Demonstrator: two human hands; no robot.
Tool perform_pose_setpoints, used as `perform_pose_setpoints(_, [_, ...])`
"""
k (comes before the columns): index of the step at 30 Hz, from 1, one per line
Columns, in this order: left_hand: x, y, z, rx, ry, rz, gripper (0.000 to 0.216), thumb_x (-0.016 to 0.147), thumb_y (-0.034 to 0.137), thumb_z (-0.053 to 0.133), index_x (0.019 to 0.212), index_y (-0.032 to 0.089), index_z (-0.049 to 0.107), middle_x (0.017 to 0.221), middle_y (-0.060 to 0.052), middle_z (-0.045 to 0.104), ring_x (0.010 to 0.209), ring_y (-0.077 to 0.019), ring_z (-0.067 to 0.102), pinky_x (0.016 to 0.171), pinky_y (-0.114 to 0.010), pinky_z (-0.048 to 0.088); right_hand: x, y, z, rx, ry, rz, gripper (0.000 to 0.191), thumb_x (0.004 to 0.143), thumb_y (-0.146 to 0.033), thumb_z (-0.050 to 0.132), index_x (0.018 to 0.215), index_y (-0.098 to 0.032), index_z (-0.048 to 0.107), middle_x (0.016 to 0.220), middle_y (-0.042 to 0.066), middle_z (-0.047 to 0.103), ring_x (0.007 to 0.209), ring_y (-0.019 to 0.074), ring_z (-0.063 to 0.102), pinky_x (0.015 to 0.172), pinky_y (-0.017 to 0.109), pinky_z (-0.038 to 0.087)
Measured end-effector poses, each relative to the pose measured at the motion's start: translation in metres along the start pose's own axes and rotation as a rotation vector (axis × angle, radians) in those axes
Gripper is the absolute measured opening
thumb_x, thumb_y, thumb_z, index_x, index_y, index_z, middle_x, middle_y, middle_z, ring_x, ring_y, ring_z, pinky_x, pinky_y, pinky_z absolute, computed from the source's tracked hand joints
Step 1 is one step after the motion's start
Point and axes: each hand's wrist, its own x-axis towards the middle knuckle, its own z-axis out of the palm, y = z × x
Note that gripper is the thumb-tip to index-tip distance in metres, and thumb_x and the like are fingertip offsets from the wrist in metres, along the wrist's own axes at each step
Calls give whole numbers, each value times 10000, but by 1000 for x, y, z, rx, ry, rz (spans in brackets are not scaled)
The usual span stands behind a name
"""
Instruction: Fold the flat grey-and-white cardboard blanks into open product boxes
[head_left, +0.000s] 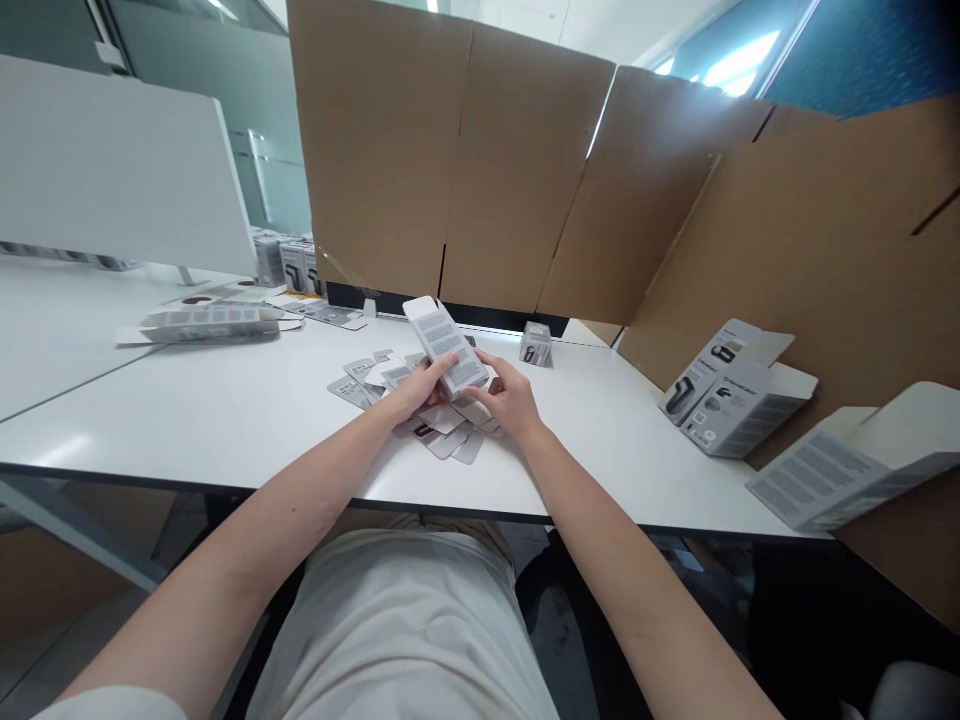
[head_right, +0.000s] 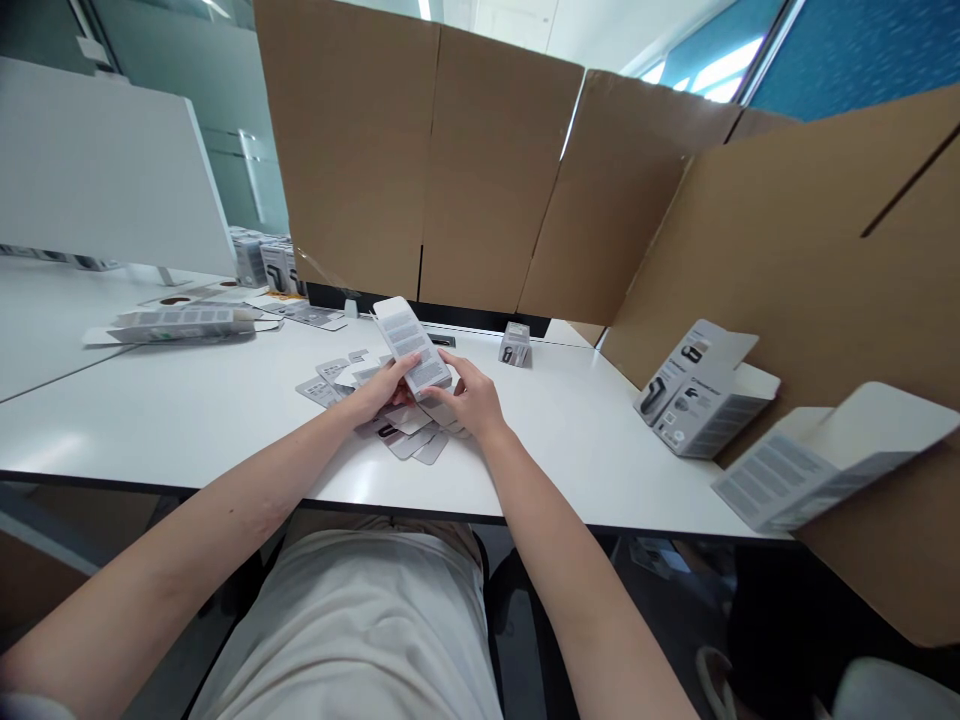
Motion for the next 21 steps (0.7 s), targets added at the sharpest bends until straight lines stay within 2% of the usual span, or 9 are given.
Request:
perform_pose_setpoints(5, [-4,3,2,-29,-35,-3,568,1000,781,812,1067,226,711,582,26,565,496,-172,548,516,-308,462,0,2,0,15,-2,-19,873,919,-842,914,1617,-338,771,1493,118,808,655,178,591,668,415,616])
perform_pose_setpoints(10, [-6,5,0,-48,-128,-17,617,1015,829,745,929,219,710,557,20,514,497,-154,475,552,-305,486,0,2,0,31,27,-61,843,950,-860,869,1600,-327,808,1318,107,834,689,195,578,694,413,607])
perform_pose_setpoints(15, [-4,7,-3,-155,-210,-77,689,922,870,814,987,187,756,731,-51,671,585,-177,559,609,-348,541,2,-2,-3,35,44,-7,746,995,-869,801,1502,-327,881,1324,100,838,779,222,616,735,418,614])
perform_pose_setpoints(21, [-5,8,-5,-169,-225,-66,708,871,855,877,1059,180,775,762,-54,696,620,-189,593,622,-351,541,4,-6,-3,76,54,18,743,923,-891,852,1394,-321,929,1302,103,852,718,203,568,692,423,592])
